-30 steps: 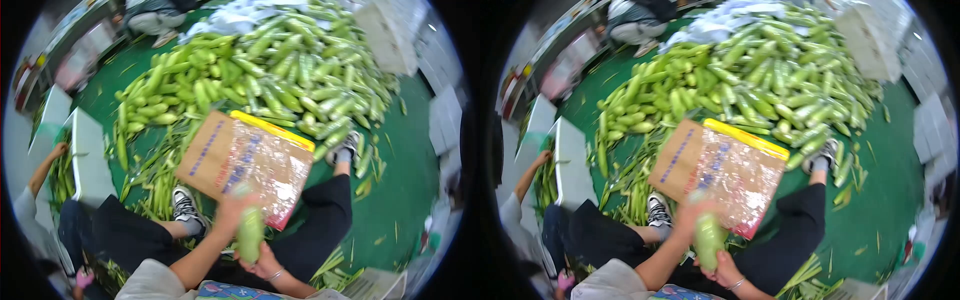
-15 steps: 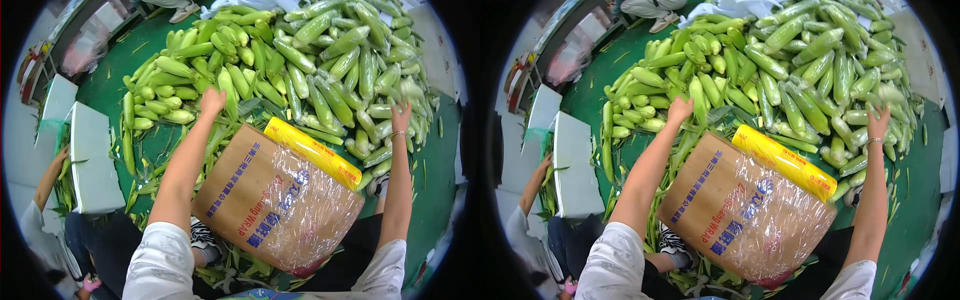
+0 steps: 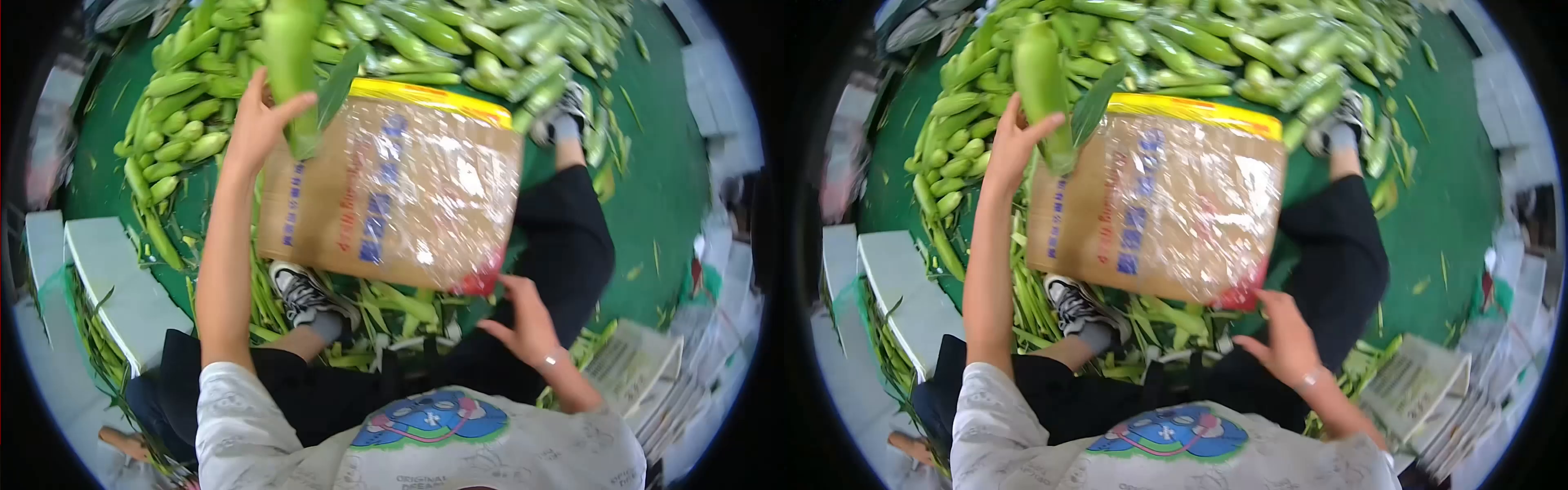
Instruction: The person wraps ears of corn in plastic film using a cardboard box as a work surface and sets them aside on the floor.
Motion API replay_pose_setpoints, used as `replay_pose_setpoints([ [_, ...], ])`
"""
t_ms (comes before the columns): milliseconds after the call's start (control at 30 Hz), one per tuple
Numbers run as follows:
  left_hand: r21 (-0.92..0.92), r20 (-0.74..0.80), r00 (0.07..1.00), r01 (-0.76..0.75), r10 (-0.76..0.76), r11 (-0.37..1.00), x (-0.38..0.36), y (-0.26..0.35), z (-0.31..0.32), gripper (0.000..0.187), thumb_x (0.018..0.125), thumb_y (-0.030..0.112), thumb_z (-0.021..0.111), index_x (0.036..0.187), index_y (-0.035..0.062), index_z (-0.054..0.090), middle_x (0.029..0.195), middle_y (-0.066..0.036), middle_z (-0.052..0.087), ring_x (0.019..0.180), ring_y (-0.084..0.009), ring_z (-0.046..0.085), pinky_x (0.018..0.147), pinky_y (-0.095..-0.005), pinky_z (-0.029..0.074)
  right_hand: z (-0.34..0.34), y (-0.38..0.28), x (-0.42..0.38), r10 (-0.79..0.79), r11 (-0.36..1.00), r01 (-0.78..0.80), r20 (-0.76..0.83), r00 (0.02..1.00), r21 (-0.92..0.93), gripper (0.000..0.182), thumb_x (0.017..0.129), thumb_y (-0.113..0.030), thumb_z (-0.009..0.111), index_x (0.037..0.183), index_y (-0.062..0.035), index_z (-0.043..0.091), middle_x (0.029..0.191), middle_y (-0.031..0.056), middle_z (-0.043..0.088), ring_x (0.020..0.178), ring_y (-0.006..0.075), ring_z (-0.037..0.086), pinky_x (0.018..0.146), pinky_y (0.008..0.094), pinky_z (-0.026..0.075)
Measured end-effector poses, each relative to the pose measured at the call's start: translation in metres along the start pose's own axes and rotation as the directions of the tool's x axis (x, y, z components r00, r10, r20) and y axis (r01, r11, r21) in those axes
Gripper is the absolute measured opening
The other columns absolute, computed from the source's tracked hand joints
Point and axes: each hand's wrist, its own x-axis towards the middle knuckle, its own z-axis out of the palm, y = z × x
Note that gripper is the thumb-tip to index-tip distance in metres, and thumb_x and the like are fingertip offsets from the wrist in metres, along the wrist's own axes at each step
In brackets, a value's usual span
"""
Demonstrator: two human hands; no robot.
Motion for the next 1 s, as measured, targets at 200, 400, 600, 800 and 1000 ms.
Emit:
replay_pose_setpoints([
  [200, 0.396, 0.564, 0.795, -0.498, 0.223, 0.771, -0.095, 0.025, 0.121, 0.065, 0.073, 0.008, 0.076, 0.133, 0.0128, 0.052, 0.117, -0.013, 0.060, 0.113, -0.0329, 0.056, 0.097, -0.0400, 0.044, 0.074, 0.035, 0.000, -0.194, 0.963, 0.140, -0.233, 0.953, -0.229, 0.053, 0.070, -0.004, 0.073, 0.119, -0.0096, 0.053, 0.105, 0.0112, 0.050, 0.094, 0.0294, 0.054, 0.078, 0.0384, 0.049],
  [400, 0.571, 0.676, 0.737, -0.533, 0.011, 0.624, -0.139, 0.007, 0.141, 0.069, 0.071, 0.010, 0.077, 0.135, 0.0173, 0.051, 0.113, -0.015, 0.054, 0.108, -0.0354, 0.054, 0.096, -0.0432, 0.043, 0.079, 0.060, -0.014, -0.319, 0.948, 0.282, -0.420, 0.850, -0.151, 0.019, 0.076, 0.006, 0.060, 0.091, -0.0043, 0.056, 0.085, 0.0108, 0.054, 0.081, 0.0302, 0.057, 0.070, 0.0370, 0.050],
  [600, 0.681, 0.701, 0.648, -0.484, -0.298, 0.549, -0.153, 0.010, 0.136, 0.072, 0.073, 0.008, 0.072, 0.139, 0.0184, 0.046, 0.126, -0.016, 0.047, 0.121, -0.0360, 0.045, 0.102, -0.0473, 0.037, 0.065, 0.035, 0.014, 0.248, 0.599, 0.220, -0.440, 0.863, 0.770, 0.005, 0.097, 0.000, 0.049, 0.094, -0.0009, 0.053, 0.079, 0.0013, 0.056, 0.076, 0.0075, 0.059, 0.067, 0.0221, 0.049],
  [800, 0.615, 0.635, 0.757, -0.615, 0.151, 0.494, -0.142, -0.001, 0.136, 0.066, 0.071, 0.009, 0.074, 0.131, 0.0038, 0.046, 0.120, -0.019, 0.049, 0.116, -0.0385, 0.046, 0.096, -0.0471, 0.040, 0.088, 0.001, 0.084, -0.389, 0.915, 0.246, -0.536, 0.749, -0.319, 0.037, 0.086, -0.033, 0.064, 0.108, -0.0037, 0.058, 0.103, 0.0152, 0.056, 0.088, 0.0324, 0.052, 0.082, 0.0448, 0.038],
  [1000, 0.822, 0.067, 0.992, -0.114, 0.104, 0.558, -0.219, -0.022, 0.104, 0.046, 0.078, 0.022, 0.073, 0.111, -0.0009, 0.050, 0.104, -0.022, 0.054, 0.097, -0.0399, 0.055, 0.087, -0.0454, 0.046, 0.047, 0.007, 0.117, -0.492, 0.790, 0.350, -0.178, 0.852, -0.504, 0.061, 0.082, -0.052, 0.063, 0.127, -0.0118, 0.054, 0.105, 0.0126, 0.056, 0.092, 0.0298, 0.053, 0.081, 0.0418, 0.042],
])
